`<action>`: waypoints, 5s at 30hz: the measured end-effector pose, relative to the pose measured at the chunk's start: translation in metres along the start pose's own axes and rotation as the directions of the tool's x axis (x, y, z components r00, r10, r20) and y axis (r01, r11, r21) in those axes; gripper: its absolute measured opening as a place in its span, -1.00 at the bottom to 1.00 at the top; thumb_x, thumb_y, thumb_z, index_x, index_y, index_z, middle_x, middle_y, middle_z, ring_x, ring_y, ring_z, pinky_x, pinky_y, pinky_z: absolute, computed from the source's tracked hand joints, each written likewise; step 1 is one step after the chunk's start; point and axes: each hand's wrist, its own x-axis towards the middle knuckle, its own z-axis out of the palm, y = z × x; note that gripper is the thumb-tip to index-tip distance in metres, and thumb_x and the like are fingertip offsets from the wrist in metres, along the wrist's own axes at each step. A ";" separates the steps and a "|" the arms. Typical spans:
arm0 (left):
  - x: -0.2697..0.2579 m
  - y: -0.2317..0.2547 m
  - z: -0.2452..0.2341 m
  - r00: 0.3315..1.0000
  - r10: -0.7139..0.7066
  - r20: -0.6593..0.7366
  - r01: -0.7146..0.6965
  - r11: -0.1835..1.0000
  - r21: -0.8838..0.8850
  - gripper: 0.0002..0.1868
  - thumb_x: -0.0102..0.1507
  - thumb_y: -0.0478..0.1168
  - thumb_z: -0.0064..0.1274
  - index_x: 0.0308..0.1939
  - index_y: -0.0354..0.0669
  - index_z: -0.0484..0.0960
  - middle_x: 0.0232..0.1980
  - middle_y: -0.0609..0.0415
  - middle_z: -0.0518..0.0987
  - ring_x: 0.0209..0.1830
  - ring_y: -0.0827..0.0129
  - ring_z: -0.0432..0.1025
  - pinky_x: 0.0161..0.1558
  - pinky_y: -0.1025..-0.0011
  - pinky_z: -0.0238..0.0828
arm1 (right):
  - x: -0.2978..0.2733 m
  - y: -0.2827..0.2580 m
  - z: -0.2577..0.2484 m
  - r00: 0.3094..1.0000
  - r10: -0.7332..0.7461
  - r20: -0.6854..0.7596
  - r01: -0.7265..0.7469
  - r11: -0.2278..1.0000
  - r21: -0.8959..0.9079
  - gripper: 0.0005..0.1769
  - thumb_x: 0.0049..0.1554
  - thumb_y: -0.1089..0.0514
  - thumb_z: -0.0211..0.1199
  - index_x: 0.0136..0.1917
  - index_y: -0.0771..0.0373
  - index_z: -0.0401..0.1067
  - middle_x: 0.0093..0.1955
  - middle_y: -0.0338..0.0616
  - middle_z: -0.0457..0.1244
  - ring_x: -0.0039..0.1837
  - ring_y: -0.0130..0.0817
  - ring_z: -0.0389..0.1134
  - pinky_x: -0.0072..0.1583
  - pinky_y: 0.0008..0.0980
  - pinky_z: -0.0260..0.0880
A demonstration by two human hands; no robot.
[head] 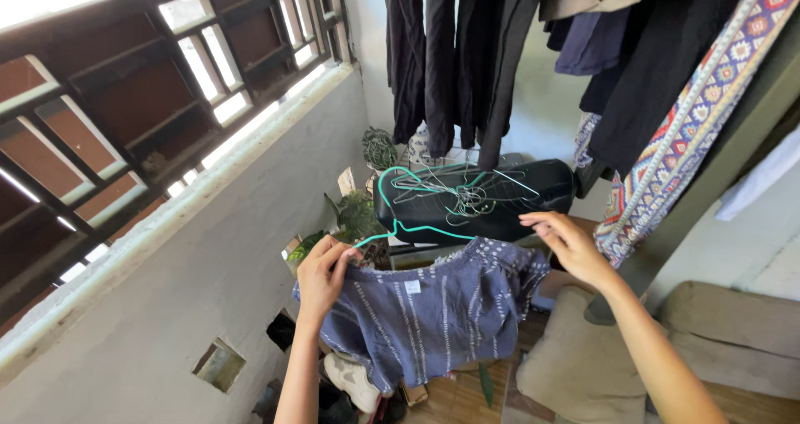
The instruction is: The person takes clothes from a blue laundry basket, unfolds them, and hangs them on a clothesline using hangers. The person handles a pink patterned cloth, a grey tank top, and a blue patterned shirt.
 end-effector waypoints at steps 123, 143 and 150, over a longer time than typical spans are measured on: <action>0.374 -0.127 0.139 1.000 0.022 -0.010 -0.024 0.964 -0.266 -0.73 0.28 -0.27 0.10 0.01 -0.29 0.45 -0.08 -0.07 0.53 -0.24 0.21 0.55 -0.17 0.31 0.50 | 0.793 -0.173 -0.079 0.437 -0.668 -0.603 0.288 0.738 -0.610 -0.37 0.14 0.35 0.27 0.34 0.67 0.04 0.07 0.54 0.26 0.02 0.28 0.44 0.05 -0.12 0.51; 0.210 -0.112 0.155 0.872 -0.038 0.488 0.242 0.900 -0.363 -0.66 0.37 -0.15 0.06 0.17 -0.22 0.49 -0.02 0.04 0.56 -0.30 0.39 0.53 -0.20 0.40 0.50 | 0.482 -0.169 -0.018 0.743 -0.636 -0.209 0.127 0.441 -0.888 -0.73 0.27 0.47 0.10 0.24 0.49 0.23 0.03 0.35 0.30 -0.07 0.17 0.43 -0.08 -0.09 0.51; 0.138 -0.126 0.169 0.795 -0.010 0.607 0.338 0.837 -0.430 -0.66 0.37 -0.17 0.06 0.17 -0.26 0.51 -0.01 -0.01 0.61 -0.32 0.46 0.52 -0.21 0.44 0.51 | 0.364 -0.198 0.014 0.802 -0.591 -0.088 0.209 0.416 -0.885 -0.42 0.27 0.28 0.21 0.51 0.40 0.16 -0.03 0.12 0.28 0.02 0.05 0.41 -0.20 -0.11 0.44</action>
